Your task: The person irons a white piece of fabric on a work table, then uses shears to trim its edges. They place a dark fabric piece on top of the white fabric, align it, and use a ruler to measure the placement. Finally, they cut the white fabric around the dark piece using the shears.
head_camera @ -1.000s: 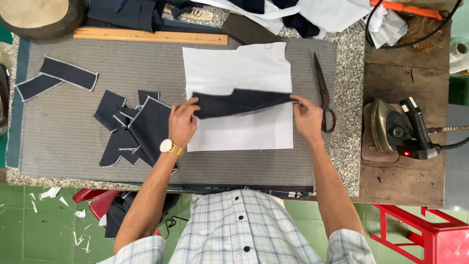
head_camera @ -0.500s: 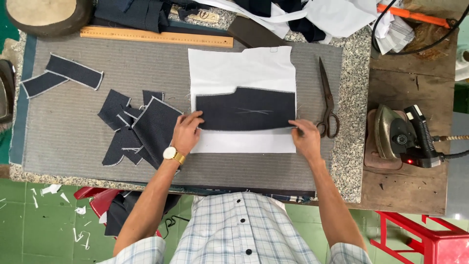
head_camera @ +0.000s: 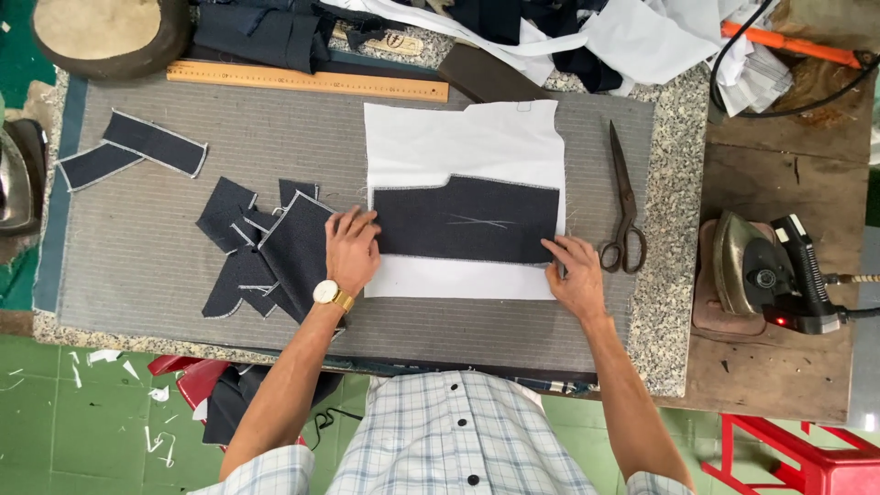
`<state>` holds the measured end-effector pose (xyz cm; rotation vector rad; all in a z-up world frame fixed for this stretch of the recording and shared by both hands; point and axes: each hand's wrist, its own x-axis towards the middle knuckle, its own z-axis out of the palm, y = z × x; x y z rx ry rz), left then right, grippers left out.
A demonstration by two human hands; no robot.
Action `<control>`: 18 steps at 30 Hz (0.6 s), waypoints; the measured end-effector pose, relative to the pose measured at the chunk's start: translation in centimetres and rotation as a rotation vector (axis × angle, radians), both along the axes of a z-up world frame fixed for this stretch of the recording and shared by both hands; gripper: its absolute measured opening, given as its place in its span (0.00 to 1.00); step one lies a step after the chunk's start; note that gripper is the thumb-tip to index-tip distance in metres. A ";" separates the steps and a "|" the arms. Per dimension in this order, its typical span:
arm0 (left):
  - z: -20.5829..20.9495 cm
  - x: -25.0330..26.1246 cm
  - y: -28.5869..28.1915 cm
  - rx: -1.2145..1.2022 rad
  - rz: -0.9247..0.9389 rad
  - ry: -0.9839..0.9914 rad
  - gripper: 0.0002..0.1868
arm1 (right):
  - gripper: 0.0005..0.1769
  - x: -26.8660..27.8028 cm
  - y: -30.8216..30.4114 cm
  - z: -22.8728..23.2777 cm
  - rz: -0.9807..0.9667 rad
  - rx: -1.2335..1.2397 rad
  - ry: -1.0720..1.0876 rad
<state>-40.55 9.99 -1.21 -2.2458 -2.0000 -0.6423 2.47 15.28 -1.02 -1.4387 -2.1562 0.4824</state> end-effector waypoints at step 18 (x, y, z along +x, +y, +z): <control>-0.2 7.3 8.1 -0.051 -0.272 0.120 0.24 | 0.28 -1.0 -1.5 -3.3 -0.055 0.187 -0.096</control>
